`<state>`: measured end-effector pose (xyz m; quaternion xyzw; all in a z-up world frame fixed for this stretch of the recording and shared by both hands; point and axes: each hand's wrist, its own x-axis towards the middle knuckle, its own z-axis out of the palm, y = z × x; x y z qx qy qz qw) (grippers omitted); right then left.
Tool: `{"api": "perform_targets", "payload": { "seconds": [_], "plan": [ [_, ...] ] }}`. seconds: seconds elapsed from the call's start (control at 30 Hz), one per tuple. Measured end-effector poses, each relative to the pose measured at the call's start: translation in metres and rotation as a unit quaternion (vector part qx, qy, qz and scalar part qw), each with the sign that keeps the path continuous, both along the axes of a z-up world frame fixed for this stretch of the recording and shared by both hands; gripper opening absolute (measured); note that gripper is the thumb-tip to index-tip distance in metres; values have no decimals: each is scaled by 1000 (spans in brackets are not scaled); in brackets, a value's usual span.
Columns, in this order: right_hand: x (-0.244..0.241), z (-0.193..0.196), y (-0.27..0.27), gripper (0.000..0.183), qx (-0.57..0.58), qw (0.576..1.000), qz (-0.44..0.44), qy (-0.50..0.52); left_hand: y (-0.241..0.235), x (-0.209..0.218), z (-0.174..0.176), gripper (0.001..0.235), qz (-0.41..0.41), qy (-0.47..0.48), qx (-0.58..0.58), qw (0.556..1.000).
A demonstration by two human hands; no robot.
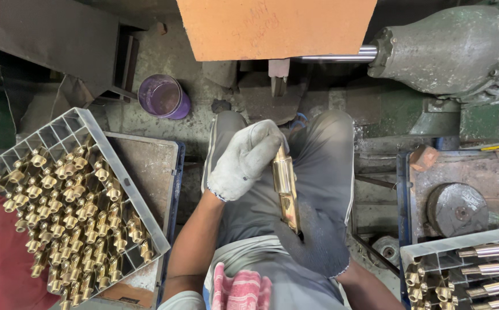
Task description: The person polishes a brass metal component by holding it against a rotating polishing wheel. The person turns the component to polish different sides and places it back into a wire tray containing other components.
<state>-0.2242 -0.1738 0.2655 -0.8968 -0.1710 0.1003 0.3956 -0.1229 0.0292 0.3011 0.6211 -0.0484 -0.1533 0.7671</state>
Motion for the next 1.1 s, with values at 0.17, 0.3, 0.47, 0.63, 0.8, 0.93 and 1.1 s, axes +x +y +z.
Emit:
{"api": "perform_targets", "payload": {
  "seconds": [0.17,0.3,0.47,0.63,0.8,0.93,1.1],
  "plan": [
    [2,7,1,57,9,998,-23,-49,0,0,-3,29,-2,3,-14,1000],
    [5,8,0,53,51,998,-7,-44,-2,0,-7,30,2,-21,-17,1000],
    [4,10,3,70,75,995,-26,-64,-1,-1,-7,34,-1,-21,-6,1000],
    [3,7,3,80,74,995,-35,-56,-2,-1,-5,38,-7,-37,-13,999],
    [1,2,2,87,53,996,-49,-48,-4,-1,-4,39,-10,1,-35,999],
    [0,0,2,88,59,996,-54,-47,-3,-1,-3,38,-14,-4,-35,999],
    [3,1,2,85,50,996,-42,-58,-3,-1,-4,38,-15,-23,-42,999]
  ]
}}
